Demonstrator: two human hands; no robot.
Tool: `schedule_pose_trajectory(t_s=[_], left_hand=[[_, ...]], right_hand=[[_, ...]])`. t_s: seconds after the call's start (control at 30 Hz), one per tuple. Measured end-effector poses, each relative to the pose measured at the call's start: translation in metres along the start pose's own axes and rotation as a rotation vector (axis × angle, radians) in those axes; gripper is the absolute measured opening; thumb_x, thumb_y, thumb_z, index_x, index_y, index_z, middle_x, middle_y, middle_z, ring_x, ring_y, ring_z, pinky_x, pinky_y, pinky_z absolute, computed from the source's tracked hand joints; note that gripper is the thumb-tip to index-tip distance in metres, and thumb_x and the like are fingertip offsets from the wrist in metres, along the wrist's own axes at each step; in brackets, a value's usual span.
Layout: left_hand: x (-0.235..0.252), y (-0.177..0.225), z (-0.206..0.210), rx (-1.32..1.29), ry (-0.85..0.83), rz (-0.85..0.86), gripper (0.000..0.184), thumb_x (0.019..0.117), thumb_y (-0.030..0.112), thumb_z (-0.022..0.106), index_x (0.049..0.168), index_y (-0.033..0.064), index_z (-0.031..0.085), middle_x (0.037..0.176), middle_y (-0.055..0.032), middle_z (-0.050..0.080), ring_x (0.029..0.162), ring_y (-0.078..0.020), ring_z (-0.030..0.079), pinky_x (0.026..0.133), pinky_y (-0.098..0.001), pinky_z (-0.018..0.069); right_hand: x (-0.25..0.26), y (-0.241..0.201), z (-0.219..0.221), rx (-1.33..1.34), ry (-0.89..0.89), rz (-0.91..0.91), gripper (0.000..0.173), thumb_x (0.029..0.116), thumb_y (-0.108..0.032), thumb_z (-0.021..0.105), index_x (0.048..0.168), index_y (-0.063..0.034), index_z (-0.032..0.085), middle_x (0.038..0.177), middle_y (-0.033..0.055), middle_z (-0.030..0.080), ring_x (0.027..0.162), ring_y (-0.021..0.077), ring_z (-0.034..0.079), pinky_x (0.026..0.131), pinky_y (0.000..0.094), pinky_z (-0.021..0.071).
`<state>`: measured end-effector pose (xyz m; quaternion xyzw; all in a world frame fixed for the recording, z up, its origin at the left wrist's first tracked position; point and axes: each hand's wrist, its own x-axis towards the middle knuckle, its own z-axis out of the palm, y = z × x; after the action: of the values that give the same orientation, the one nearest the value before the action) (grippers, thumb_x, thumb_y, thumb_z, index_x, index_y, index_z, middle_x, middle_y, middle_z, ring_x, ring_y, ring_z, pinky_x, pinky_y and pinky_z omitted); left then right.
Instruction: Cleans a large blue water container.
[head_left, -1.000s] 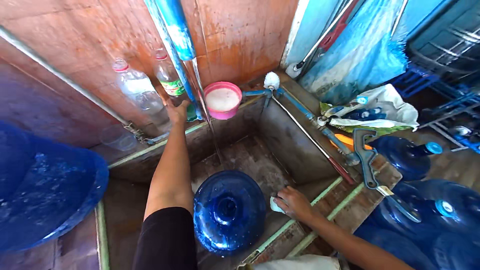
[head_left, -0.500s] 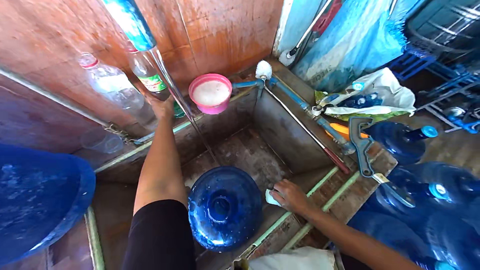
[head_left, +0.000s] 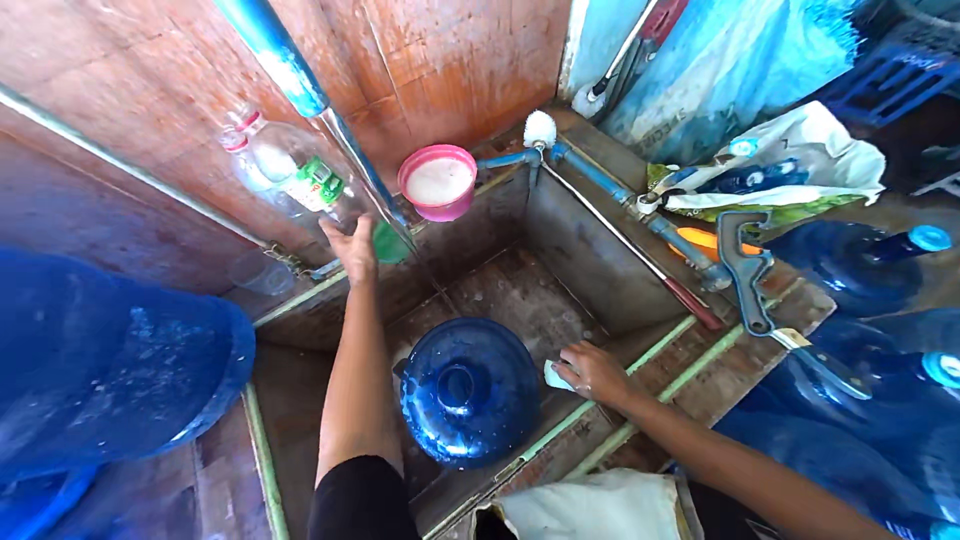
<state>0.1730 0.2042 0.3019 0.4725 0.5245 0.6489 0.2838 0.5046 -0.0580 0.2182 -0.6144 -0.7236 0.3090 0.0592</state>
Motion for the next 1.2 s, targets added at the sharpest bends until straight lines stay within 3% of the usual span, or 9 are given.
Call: schedule_pose_trajectory(t_s=[0.13,0.2,0.27,0.37,0.5,0.63,0.83,1.2], left_hand=[[-0.038,0.033,-0.033,0.174,-0.213,-0.053,0.073,0.0916,0.019,0.070,0.150,0.0004,0.029,0.127,-0.0149,0.059,0.106,-0.0137,0.064,0.092,-0.0338,0.0560],[-0.045,0.050,-0.048,0.435,-0.329,-0.120,0.073,0.0911,0.019,0.075,0.149,0.0032,0.034,0.129,-0.0203,0.061,0.110,-0.0256,0.065,0.096,-0.0466,0.0541],[-0.046,0.071,-0.056,0.737,-0.395,-0.180,0.072,0.0896,0.023,0.078,0.147,0.0053,0.040,0.122,-0.0290,0.064,0.109,-0.0446,0.064,0.091,-0.0659,0.0497],[-0.043,0.099,-0.061,1.048,-0.479,-0.204,0.069,0.0918,0.028,0.078,0.146,0.0060,0.043,0.120,-0.0337,0.063,0.111,-0.0549,0.061,0.090,-0.0750,0.0456],[-0.032,0.122,-0.057,1.328,-0.559,-0.178,0.070,0.0920,0.038,0.077,0.146,0.0076,0.045,0.116,-0.0359,0.064,0.109,-0.0580,0.061,0.086,-0.0777,0.0454],[-0.022,0.147,-0.037,1.497,-0.645,-0.214,0.075,0.0917,0.037,0.078,0.150,0.0068,0.043,0.126,-0.0358,0.061,0.118,-0.0572,0.058,0.094,-0.0772,0.0436],[-0.012,0.170,-0.018,1.582,-0.688,-0.162,0.074,0.0912,0.036,0.078,0.149,0.0030,0.045,0.127,-0.0381,0.059,0.120,-0.0589,0.056,0.094,-0.0778,0.0416],[0.007,0.175,-0.005,1.653,-0.705,-0.116,0.074,0.0907,0.036,0.079,0.147,0.0007,0.047,0.129,-0.0387,0.058,0.122,-0.0596,0.055,0.094,-0.0794,0.0399]], right_hand=[[0.001,-0.003,-0.004,0.045,-0.067,0.026,0.043,0.1059,-0.033,0.053,0.110,0.0077,0.068,0.117,0.0270,0.068,0.118,0.0423,0.063,0.102,0.0543,0.0476],[0.000,-0.004,-0.006,0.059,-0.095,0.023,0.044,0.1067,-0.033,0.052,0.113,0.0077,0.068,0.119,0.0274,0.067,0.121,0.0427,0.061,0.103,0.0548,0.0463],[0.000,-0.004,-0.008,0.059,-0.112,0.008,0.045,0.1074,-0.033,0.051,0.115,0.0080,0.067,0.121,0.0278,0.066,0.123,0.0427,0.060,0.105,0.0542,0.0450],[0.000,-0.003,-0.007,0.060,-0.116,-0.024,0.046,0.1078,-0.033,0.050,0.119,0.0082,0.066,0.124,0.0288,0.065,0.126,0.0440,0.058,0.106,0.0561,0.0440],[-0.001,-0.002,-0.008,0.069,-0.126,-0.036,0.045,0.1077,-0.033,0.051,0.121,0.0072,0.066,0.127,0.0283,0.065,0.128,0.0439,0.057,0.107,0.0563,0.0433],[-0.001,-0.004,-0.011,0.072,-0.149,-0.042,0.045,0.1080,-0.032,0.050,0.123,0.0079,0.065,0.127,0.0287,0.064,0.129,0.0431,0.056,0.109,0.0544,0.0417],[-0.002,-0.003,-0.010,0.062,-0.111,-0.084,0.044,0.1077,-0.031,0.050,0.120,0.0085,0.066,0.126,0.0286,0.065,0.126,0.0431,0.058,0.107,0.0543,0.0431],[0.000,-0.002,-0.011,0.073,-0.110,-0.064,0.044,0.1083,-0.030,0.049,0.119,0.0093,0.065,0.126,0.0288,0.064,0.126,0.0431,0.058,0.107,0.0538,0.0429]])
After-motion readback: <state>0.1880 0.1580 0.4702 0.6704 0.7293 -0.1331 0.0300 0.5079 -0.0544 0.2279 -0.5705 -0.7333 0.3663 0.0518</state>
